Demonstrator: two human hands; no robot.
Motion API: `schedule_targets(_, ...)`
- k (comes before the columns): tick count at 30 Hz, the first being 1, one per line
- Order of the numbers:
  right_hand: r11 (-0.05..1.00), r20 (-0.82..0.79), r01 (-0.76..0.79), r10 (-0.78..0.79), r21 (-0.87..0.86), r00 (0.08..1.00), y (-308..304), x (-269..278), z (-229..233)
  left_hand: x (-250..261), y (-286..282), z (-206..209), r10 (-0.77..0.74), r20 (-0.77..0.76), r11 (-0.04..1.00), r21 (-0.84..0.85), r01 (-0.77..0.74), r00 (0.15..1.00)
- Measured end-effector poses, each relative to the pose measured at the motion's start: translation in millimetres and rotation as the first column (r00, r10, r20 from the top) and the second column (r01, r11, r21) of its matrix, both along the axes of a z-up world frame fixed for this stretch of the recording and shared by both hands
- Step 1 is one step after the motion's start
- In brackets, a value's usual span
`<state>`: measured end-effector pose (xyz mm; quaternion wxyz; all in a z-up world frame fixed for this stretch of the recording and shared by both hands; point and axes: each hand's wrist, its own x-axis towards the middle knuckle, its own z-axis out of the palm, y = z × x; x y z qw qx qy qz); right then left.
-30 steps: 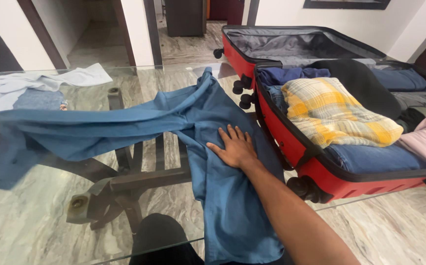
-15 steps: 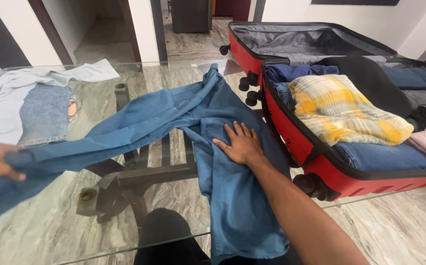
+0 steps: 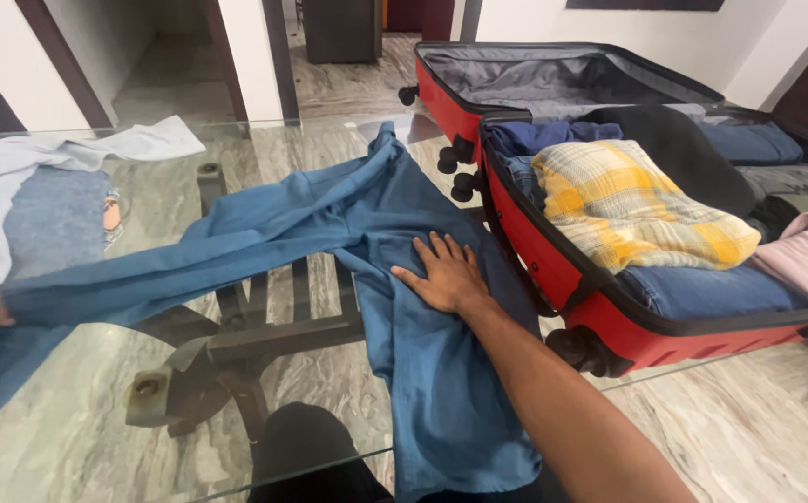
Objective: The person folds a maroon t-shirt and a blue shirt on a glass table and places them into a red suitcase.
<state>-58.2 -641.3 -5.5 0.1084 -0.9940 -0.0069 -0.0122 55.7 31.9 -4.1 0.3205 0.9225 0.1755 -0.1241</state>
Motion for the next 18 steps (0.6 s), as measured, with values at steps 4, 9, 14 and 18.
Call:
schedule_targets(4, 1.000, 0.014, -0.006, 0.006, -0.013, 1.000, -0.7, 0.4, -2.0, -12.7, 12.8, -10.1, 0.038, -0.024, 0.999, -0.016, -0.039, 0.999)
schedule_targets(9, 1.000, 0.026, -0.009, 0.009, -0.009, 1.000, -1.4, 2.5, -5.3, -34.9, 31.3, -36.6, 0.062, -0.130, 0.998, -0.002, -0.063, 0.990)
schedule_targets(14, 1.000, 0.032, -0.005, 0.005, -0.011, 0.999, -1.8, 1.7, -3.4, -54.1, 28.0, -61.3, 0.021, -0.233, 0.997, 0.079, -0.003, 0.972)
schedule_targets(18, 1.000, 0.030, -0.006, 0.006, 0.009, 1.000, -1.1, 0.9, -1.6, -27.1, 1.4, -47.8, -0.033, -0.208, 0.994, 0.096, 0.054, 0.978)
